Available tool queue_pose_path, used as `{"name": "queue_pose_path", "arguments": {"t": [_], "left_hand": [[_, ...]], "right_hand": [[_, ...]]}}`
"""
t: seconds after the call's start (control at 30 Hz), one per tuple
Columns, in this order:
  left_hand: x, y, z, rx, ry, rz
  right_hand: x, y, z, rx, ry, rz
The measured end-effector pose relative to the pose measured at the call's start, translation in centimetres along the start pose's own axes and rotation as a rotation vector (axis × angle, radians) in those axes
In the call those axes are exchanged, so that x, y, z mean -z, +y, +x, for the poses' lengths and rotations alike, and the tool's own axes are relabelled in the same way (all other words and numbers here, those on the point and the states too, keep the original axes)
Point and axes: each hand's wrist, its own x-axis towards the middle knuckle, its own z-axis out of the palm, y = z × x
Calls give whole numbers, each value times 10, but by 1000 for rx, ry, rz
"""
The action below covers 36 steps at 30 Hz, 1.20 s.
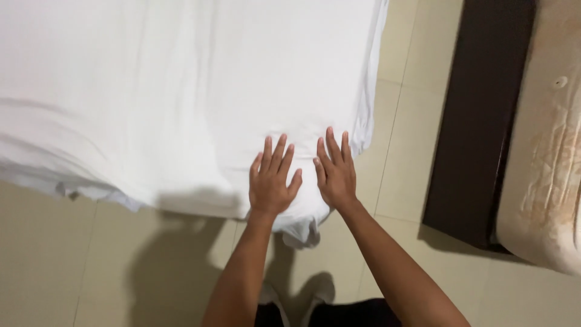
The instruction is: The person spreads a white fitted sheet over a mattress, smoothing the fabric and tucking the edges under the mattress by hand. They move around the bed to ensure the sheet is properly fitted on all sides.
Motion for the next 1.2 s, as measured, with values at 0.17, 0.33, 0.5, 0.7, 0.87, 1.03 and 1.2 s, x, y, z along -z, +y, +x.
{"name": "queue_pose_path", "arguments": {"t": [0.17,0.33,0.5,0.7,0.87,1.03,1.2], "left_hand": [[0,3,-4,-19,56,20],[-2,1,-9,-70,144,24],[3,4,-12,-164,249,-62],[-10,-3,-23,-383,385,-130],[-7,-5,-28,-476,411,-147],[-14,-9,-30,-486,409,-176],[-16,-12,-34,-499,361,-185]], "right_hand": [[-1,0,-4,-2,37,36],[-4,-1,-6,15,83,-6],[-2,-3,-14,33,222,50],[-2,10,-33,171,366,16],[-3,15,-46,266,409,-32],[-5,10,-50,203,373,7],[0,5,-46,90,298,62]]}}
